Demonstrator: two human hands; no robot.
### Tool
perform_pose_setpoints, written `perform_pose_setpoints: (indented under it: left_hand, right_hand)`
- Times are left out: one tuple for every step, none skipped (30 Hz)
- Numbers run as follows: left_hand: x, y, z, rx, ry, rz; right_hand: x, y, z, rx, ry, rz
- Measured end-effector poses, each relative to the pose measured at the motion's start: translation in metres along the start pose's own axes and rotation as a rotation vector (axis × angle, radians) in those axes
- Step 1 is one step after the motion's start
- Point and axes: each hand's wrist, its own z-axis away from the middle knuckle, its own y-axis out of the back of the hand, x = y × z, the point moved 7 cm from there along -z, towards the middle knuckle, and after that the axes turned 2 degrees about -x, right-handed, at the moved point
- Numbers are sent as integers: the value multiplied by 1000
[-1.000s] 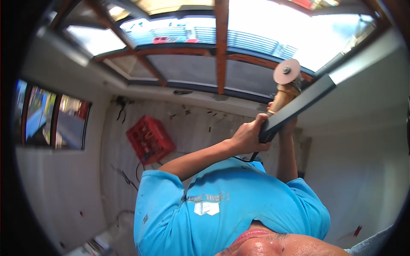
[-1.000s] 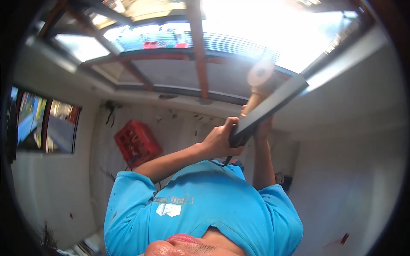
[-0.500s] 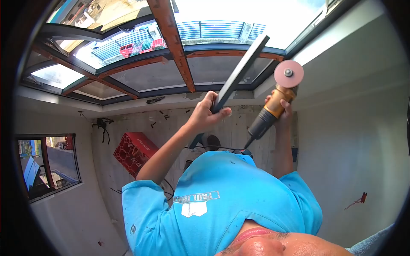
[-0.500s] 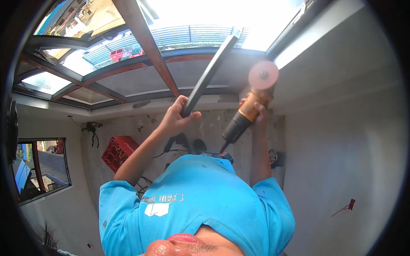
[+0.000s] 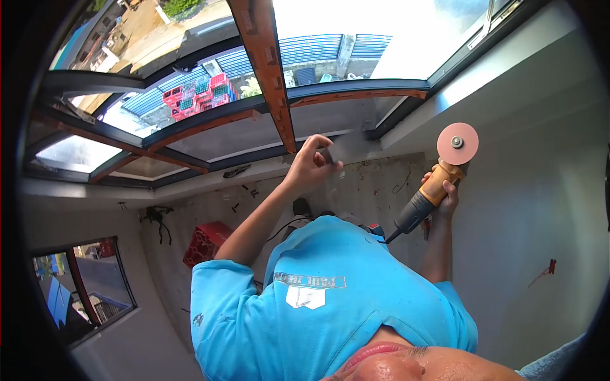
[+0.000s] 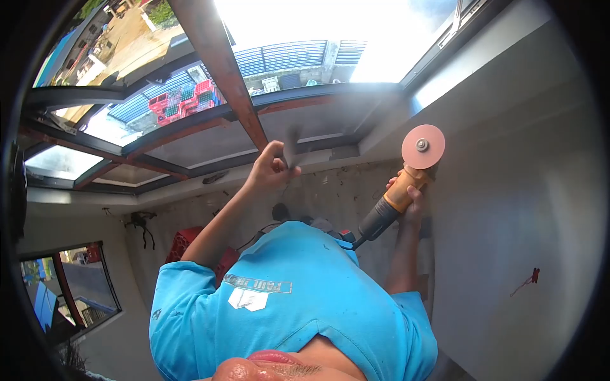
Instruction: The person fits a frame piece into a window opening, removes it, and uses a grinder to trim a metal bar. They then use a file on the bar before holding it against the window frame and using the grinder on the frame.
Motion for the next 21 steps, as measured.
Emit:
perform_pose_setpoints:
  left_hand:
    - [6,-1,6,-100,-126,33]
    - [16,-2,15,-199,-253,67]
    - [26,-6,28,-352,-307,37]
    - [-1,-15,41,-551,-122,178]
    - [-1,-24,57,-722,-48,265]
    - [0,-33,70,-891,28,349]
    - [1,-35,64,-908,32,351]
    - [0,-46,59,-997,116,281]
    - [2,-58,53,-1084,198,205]
    - [12,-73,47,-1107,206,209]
    - [26,-93,46,-1186,66,-85]
    - [38,-109,42,-1233,-90,-382]
    - [38,-117,41,-1346,14,-486]
    - [37,-114,32,-1343,14,-488]
    - [29,-106,27,-1359,189,-366]
    - [21,-97,24,-1368,366,-240]
    - [-4,-91,16,-1346,498,-100]
    - [-12,-82,12,-1318,593,99]
    - [-27,-77,14,-1285,587,92]
    - [-25,-75,15,-1256,583,87]
    - [-24,-75,12,-1260,593,88]
  right_hand:
    - [0,-2,1,12,17,4]
    - [1,-3,2,24,34,6]
    - [3,-5,3,36,40,3]
    - [3,-6,5,57,72,3]
    - [2,-7,6,79,103,5]
    - [2,-8,6,93,107,4]
    - [3,-10,5,93,116,-18]
    - [2,-10,6,97,124,-38]
    - [0,-15,5,98,131,-56]
    - [0,-9,5,122,133,-57]
    - [4,-2,5,127,80,-34]
    - [6,3,3,117,31,-9]
    - [5,7,3,114,39,13]
    - [4,8,0,112,40,12]
    - [1,9,-2,110,88,9]
    - [-2,11,-2,114,135,3]
    - [-4,14,-3,115,121,4]
    - [-3,22,-7,116,117,-2]
    - [-2,34,-8,124,125,20]
    - [-3,39,-9,136,131,43]
    - [-6,43,-9,143,125,38]
